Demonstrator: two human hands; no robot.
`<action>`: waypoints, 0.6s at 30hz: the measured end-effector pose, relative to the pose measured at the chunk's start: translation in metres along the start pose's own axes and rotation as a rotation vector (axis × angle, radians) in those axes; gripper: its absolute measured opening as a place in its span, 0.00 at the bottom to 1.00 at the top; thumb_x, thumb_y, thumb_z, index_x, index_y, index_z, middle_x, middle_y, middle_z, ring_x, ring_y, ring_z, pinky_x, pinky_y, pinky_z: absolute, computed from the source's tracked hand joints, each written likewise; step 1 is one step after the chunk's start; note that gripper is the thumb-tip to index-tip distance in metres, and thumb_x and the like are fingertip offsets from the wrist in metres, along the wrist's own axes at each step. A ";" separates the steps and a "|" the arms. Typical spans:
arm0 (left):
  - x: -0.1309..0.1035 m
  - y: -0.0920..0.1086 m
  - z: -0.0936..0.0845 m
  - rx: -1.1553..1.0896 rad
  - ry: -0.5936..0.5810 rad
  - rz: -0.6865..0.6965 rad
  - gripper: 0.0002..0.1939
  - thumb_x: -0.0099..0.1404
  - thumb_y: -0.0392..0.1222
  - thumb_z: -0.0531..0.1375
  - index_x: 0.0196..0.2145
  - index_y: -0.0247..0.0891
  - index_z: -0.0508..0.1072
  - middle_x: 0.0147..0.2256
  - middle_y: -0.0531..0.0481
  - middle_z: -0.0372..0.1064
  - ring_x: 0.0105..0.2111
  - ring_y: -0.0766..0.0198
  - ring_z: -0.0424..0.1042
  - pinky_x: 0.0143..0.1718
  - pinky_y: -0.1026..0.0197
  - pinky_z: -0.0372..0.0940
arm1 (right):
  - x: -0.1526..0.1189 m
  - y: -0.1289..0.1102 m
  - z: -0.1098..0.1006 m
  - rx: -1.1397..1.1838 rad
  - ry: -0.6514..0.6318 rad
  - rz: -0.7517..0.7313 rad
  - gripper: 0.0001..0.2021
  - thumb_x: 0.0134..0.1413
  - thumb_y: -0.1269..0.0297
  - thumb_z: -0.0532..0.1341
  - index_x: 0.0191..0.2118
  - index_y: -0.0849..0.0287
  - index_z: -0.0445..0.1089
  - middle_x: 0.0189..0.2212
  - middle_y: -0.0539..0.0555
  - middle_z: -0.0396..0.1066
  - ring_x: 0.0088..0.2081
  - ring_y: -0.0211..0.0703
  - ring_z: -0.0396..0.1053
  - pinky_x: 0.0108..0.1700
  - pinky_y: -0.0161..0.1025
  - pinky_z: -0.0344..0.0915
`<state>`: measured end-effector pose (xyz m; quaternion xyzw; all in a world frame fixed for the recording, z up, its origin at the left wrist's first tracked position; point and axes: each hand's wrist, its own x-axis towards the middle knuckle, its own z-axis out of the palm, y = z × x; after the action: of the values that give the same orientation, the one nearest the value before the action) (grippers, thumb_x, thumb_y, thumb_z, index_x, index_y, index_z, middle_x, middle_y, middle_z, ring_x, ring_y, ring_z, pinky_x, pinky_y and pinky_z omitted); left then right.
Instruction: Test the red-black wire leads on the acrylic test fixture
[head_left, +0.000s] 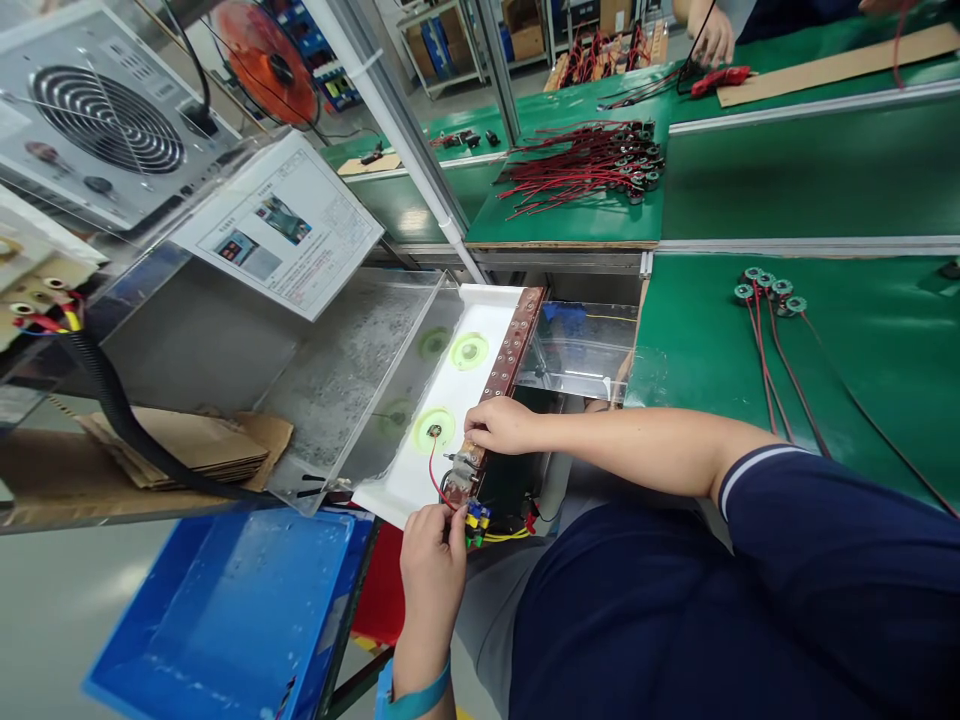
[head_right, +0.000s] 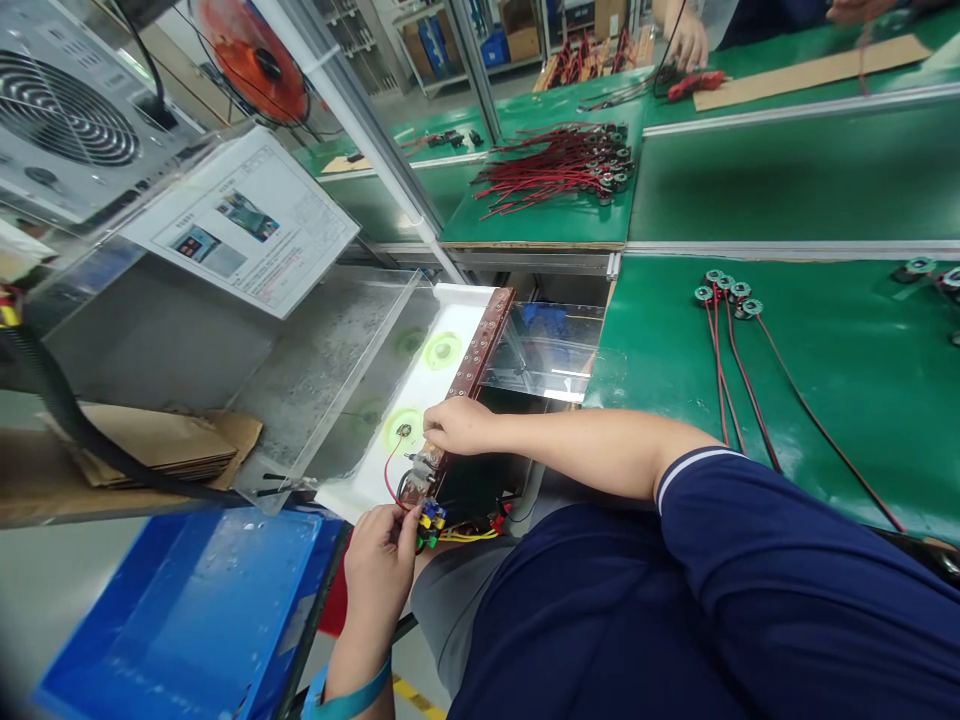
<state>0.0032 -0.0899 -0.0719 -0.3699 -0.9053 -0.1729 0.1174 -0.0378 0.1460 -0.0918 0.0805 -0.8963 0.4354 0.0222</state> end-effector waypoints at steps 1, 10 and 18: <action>0.000 0.000 0.000 0.007 0.000 0.014 0.09 0.66 0.38 0.60 0.28 0.35 0.66 0.27 0.53 0.63 0.31 0.69 0.60 0.36 0.65 0.56 | 0.000 0.000 0.000 0.002 0.001 -0.001 0.08 0.57 0.71 0.60 0.39 0.63 0.77 0.37 0.56 0.76 0.39 0.41 0.71 0.40 0.34 0.58; 0.001 0.002 -0.001 0.079 -0.016 0.107 0.09 0.65 0.35 0.60 0.29 0.35 0.63 0.28 0.52 0.62 0.33 0.68 0.58 0.37 0.65 0.55 | 0.001 0.001 0.001 0.012 0.008 -0.017 0.08 0.57 0.70 0.60 0.38 0.64 0.77 0.36 0.56 0.76 0.38 0.41 0.70 0.39 0.35 0.58; 0.002 0.005 0.000 0.047 0.008 0.133 0.07 0.65 0.34 0.60 0.31 0.35 0.64 0.29 0.52 0.63 0.33 0.68 0.60 0.37 0.66 0.56 | 0.000 0.001 0.001 0.007 0.012 -0.011 0.07 0.57 0.69 0.60 0.38 0.63 0.77 0.36 0.56 0.76 0.39 0.42 0.71 0.40 0.35 0.59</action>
<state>0.0051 -0.0853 -0.0705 -0.4259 -0.8819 -0.1451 0.1409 -0.0382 0.1460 -0.0935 0.0828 -0.8943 0.4388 0.0298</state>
